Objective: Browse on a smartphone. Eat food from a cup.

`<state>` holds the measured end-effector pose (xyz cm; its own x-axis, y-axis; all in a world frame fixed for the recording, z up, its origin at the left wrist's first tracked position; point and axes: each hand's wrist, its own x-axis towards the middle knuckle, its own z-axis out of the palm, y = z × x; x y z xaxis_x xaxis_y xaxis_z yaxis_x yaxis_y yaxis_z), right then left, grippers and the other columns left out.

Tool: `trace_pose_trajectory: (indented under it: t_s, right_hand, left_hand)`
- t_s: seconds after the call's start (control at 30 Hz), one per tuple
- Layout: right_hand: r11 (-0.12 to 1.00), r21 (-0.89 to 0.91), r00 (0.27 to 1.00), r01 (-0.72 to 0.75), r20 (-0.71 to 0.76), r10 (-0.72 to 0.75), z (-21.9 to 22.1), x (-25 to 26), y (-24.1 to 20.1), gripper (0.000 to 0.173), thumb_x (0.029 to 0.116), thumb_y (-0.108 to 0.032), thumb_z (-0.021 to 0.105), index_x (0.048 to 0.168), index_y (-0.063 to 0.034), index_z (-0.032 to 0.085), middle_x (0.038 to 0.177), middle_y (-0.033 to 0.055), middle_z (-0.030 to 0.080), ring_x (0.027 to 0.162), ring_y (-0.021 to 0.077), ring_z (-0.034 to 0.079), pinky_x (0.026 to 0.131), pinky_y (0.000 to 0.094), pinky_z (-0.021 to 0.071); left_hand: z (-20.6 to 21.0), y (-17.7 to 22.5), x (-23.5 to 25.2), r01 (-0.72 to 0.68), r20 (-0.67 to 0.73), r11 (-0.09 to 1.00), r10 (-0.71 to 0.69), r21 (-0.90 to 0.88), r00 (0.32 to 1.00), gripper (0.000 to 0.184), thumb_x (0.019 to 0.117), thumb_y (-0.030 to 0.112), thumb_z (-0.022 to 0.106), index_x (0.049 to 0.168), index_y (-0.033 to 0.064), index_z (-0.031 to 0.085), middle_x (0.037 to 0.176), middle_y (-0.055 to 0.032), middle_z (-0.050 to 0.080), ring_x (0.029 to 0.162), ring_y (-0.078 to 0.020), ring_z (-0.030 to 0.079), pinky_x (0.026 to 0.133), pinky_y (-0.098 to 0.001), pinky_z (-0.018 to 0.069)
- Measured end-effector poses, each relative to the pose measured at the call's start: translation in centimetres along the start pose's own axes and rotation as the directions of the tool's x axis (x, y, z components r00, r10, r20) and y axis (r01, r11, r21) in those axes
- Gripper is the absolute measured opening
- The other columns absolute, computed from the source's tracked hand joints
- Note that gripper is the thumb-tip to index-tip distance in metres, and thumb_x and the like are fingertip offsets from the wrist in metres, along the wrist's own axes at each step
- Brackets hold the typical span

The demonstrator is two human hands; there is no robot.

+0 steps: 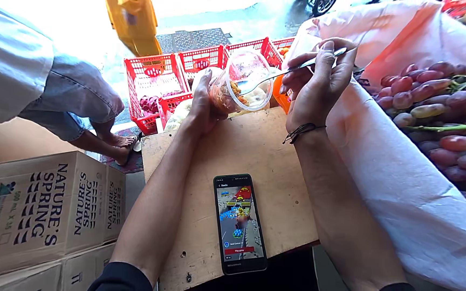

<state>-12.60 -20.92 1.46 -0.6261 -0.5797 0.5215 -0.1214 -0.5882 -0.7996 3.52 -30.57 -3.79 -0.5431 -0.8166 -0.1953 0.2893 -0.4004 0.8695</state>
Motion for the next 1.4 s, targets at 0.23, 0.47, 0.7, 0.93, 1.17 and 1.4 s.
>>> trace_pose_trajectory:
  t_s: [0.23, 0.47, 0.7, 0.93, 1.17, 1.4]
  right_hand:
    - [1.000, -0.006, 1.000, -0.013, 0.001, 0.013, -0.10, -0.07, 0.08, 0.016, 0.1119, -0.011, 0.026, 0.113, -0.0052, 0.041, 0.075, 0.0063, 0.068, 0.050, 0.0145, 0.064, 0.048, 0.0278, 0.0560]
    - [1.000, -0.010, 1.000, -0.022, 0.003, 0.022, -0.11, -0.13, 0.02, 0.017, 0.1118, -0.011, 0.026, 0.115, -0.0049, 0.042, 0.075, 0.0055, 0.068, 0.051, 0.0142, 0.064, 0.047, 0.0276, 0.0557]
    - [1.000, -0.015, 1.000, -0.020, -0.006, 0.020, -0.03, -0.16, 0.00, 0.016, 0.1118, -0.010, 0.026, 0.114, -0.0047, 0.042, 0.075, 0.0061, 0.068, 0.051, 0.0144, 0.064, 0.047, 0.0271, 0.0559]
    - [1.000, -0.012, 1.000, -0.008, -0.004, 0.008, -0.06, -0.11, 0.08, 0.017, 0.1118, -0.010, 0.026, 0.112, -0.0048, 0.042, 0.074, 0.0060, 0.068, 0.051, 0.0142, 0.065, 0.048, 0.0270, 0.0567]
    - [1.000, -0.017, 1.000, -0.006, -0.009, 0.006, -0.06, -0.14, 0.09, 0.016, 0.1116, -0.010, 0.026, 0.113, -0.0048, 0.042, 0.075, 0.0060, 0.069, 0.051, 0.0143, 0.065, 0.048, 0.0269, 0.0563]
    - [1.000, -0.019, 1.000, -0.013, -0.002, 0.013, -0.07, -0.13, 0.06, 0.017, 0.1115, -0.010, 0.026, 0.113, -0.0052, 0.042, 0.075, 0.0058, 0.068, 0.051, 0.0140, 0.065, 0.048, 0.0264, 0.0557]
  left_hand:
    - [0.14, 0.06, -0.10, 0.003, -0.014, 1.000, -0.003, 0.005, 1.000, 0.066, 0.1062, 0.061, 0.012, 0.120, 0.0151, 0.058, 0.095, -0.0095, 0.068, 0.077, -0.0209, 0.066, 0.063, -0.0360, 0.0561]
    - [0.14, -0.03, -0.05, 0.008, -0.013, 1.000, -0.008, -0.003, 1.000, 0.067, 0.1061, 0.061, 0.013, 0.123, 0.0159, 0.059, 0.098, -0.0091, 0.068, 0.081, -0.0208, 0.067, 0.066, -0.0369, 0.0564]
    - [0.14, 0.09, -0.08, 0.035, -0.029, 0.999, -0.035, -0.006, 0.999, 0.067, 0.1057, 0.062, 0.016, 0.125, 0.0146, 0.058, 0.102, -0.0114, 0.068, 0.086, -0.0238, 0.068, 0.069, -0.0402, 0.0575]
    - [0.37, 0.23, -0.31, 0.011, -0.008, 1.000, -0.011, -0.006, 1.000, 0.067, 0.1067, 0.060, 0.013, 0.129, 0.0152, 0.058, 0.103, -0.0104, 0.069, 0.087, -0.0224, 0.068, 0.070, -0.0386, 0.0575]
    - [0.19, 0.08, -0.14, 0.003, -0.005, 1.000, -0.003, -0.001, 1.000, 0.066, 0.1065, 0.060, 0.014, 0.127, 0.0160, 0.058, 0.103, -0.0104, 0.068, 0.086, -0.0226, 0.068, 0.068, -0.0385, 0.0576]
    - [0.34, 0.17, -0.32, 0.010, -0.023, 1.000, -0.010, 0.011, 1.000, 0.065, 0.1066, 0.060, 0.015, 0.134, 0.0175, 0.056, 0.109, -0.0103, 0.068, 0.093, -0.0234, 0.067, 0.074, -0.0416, 0.0573]
